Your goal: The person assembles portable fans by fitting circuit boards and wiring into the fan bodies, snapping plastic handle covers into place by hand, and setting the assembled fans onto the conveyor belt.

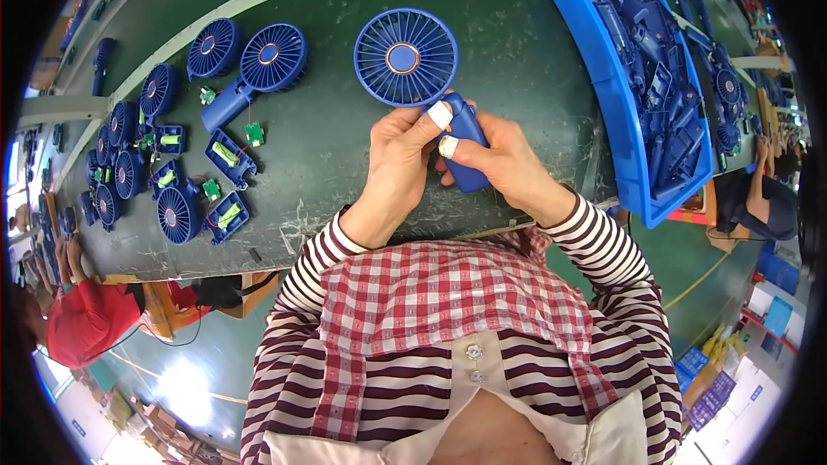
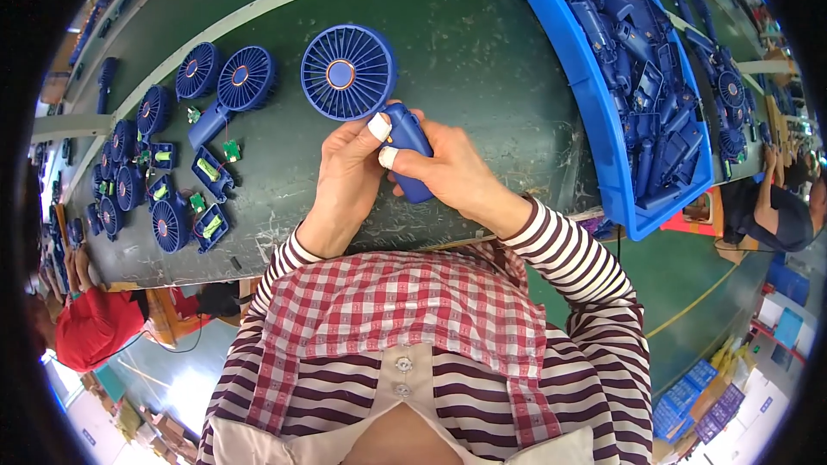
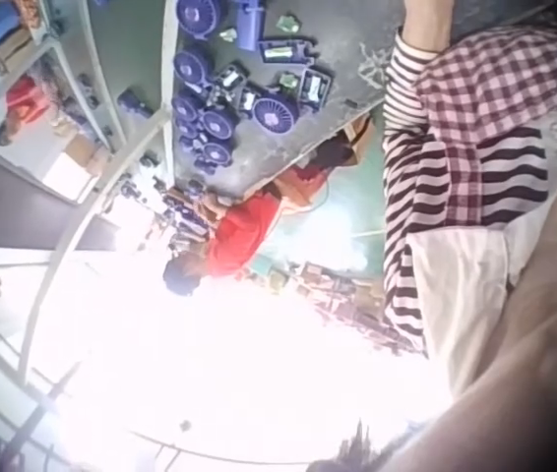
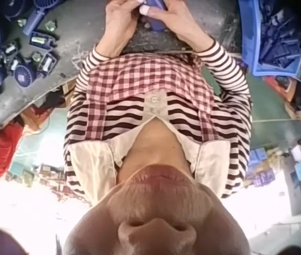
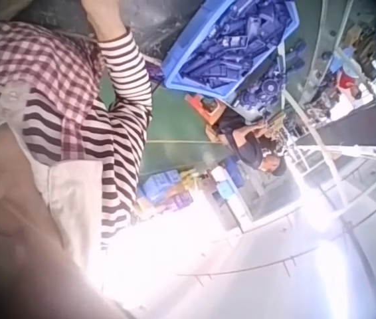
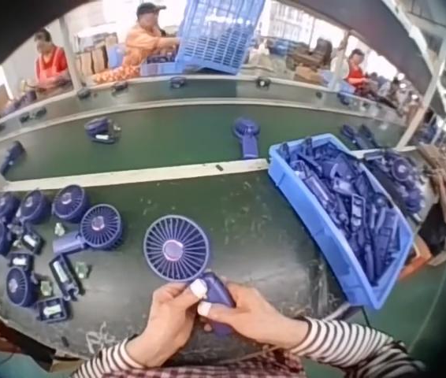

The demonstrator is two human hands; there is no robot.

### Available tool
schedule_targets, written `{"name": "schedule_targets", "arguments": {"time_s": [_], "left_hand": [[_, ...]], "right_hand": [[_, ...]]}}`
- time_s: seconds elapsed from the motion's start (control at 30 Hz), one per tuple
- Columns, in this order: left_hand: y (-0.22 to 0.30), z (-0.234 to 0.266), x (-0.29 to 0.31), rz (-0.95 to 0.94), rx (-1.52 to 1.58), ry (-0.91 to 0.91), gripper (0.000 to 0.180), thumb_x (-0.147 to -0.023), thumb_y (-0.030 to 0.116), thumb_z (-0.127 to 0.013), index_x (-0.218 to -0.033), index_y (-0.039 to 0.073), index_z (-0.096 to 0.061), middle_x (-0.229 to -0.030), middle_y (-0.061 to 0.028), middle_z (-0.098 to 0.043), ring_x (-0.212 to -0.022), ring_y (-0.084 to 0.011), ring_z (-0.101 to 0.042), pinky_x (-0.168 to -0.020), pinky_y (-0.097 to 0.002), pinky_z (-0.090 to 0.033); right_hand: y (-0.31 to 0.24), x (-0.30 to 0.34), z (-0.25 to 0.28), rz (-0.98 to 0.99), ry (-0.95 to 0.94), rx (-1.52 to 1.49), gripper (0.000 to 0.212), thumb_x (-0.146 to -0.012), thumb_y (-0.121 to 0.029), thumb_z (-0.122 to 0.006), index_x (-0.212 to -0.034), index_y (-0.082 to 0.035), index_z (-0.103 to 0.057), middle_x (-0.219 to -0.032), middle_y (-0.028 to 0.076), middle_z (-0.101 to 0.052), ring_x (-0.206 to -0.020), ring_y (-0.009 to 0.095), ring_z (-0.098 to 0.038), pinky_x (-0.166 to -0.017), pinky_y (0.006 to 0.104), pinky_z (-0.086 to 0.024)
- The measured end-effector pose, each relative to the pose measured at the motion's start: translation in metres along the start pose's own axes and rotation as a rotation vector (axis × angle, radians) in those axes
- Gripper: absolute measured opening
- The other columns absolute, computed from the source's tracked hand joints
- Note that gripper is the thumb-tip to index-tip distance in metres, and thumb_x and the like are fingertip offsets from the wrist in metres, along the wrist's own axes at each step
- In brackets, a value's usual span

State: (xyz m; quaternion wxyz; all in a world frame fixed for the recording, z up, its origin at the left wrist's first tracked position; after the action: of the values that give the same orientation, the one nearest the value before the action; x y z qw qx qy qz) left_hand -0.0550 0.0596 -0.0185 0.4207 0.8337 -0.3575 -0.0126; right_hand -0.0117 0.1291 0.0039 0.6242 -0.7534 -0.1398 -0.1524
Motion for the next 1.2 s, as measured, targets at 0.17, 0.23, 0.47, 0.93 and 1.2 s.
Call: {"name": "schedule_targets", "arguments": {"time_s": [0.17,0.23,0.47,0.93,1.2], "left_hand": [[0.002,0.004,-0.001,0.003,-0.029,0.056,0.030,-0.087,0.020,-0.058,-0.106,-0.003,-0.058,-0.100,-0.0169,-0.063,-0.084,-0.0192,-0.062,-0.068,-0.0299,-0.052],[0.000,0.005,-0.001,0.004,-0.029,0.064,0.029,-0.087,0.019,-0.057,-0.105,-0.003,-0.058,-0.100,-0.0177,-0.063,-0.084,-0.0198,-0.062,-0.070,-0.0306,-0.051],[-0.005,0.014,-0.001,0.038,-0.020,0.173,0.024,-0.087,0.014,-0.055,-0.101,-0.005,-0.057,-0.097,-0.0159,-0.062,-0.086,-0.0203,-0.061,-0.073,-0.0323,-0.051],[-0.021,0.033,0.004,0.241,-0.005,0.322,0.023,-0.085,0.018,-0.059,-0.095,-0.002,-0.059,-0.090,-0.0088,-0.062,-0.081,-0.0174,-0.061,-0.072,-0.0316,-0.051],[-0.023,0.038,0.002,0.204,0.031,0.338,0.021,-0.083,0.016,-0.062,-0.091,-0.003,-0.060,-0.086,-0.0088,-0.062,-0.075,-0.0172,-0.061,-0.070,-0.0313,-0.051]], "right_hand": [[0.003,0.000,-0.003,-0.050,-0.044,0.010,0.033,-0.088,-0.023,-0.057,-0.103,0.006,-0.052,-0.087,0.012,-0.062,-0.073,0.018,-0.063,-0.065,0.0273,-0.053],[0.005,0.000,-0.003,-0.049,-0.042,0.003,0.033,-0.089,-0.023,-0.056,-0.102,0.006,-0.052,-0.086,0.013,-0.062,-0.072,0.018,-0.063,-0.065,0.0273,-0.053],[0.006,-0.005,0.017,-0.073,0.089,0.706,0.052,-0.079,-0.032,-0.066,-0.109,0.008,-0.050,-0.084,0.014,-0.063,-0.069,0.021,-0.064,-0.059,0.0310,-0.051],[-0.035,0.031,-0.021,0.389,0.328,1.439,0.061,-0.064,-0.025,-0.069,-0.111,0.008,-0.049,-0.069,0.015,-0.062,-0.054,0.027,-0.061,-0.047,0.0345,-0.049],[-0.029,0.026,0.000,0.324,0.339,1.132,0.052,-0.070,-0.030,-0.070,-0.102,0.007,-0.054,-0.068,0.014,-0.063,-0.054,0.021,-0.061,-0.050,0.0309,-0.048]]}}
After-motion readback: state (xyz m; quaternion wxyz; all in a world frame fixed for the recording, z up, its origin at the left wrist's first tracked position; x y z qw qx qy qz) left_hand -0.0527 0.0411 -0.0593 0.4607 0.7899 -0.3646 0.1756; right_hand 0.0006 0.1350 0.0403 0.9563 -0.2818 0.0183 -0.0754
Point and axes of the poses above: each hand's wrist, its own x-axis away from the middle knuckle, its own z-axis out of the back of the hand, y = z × x, the point moved 10 cm from there along -x, towards the middle knuckle
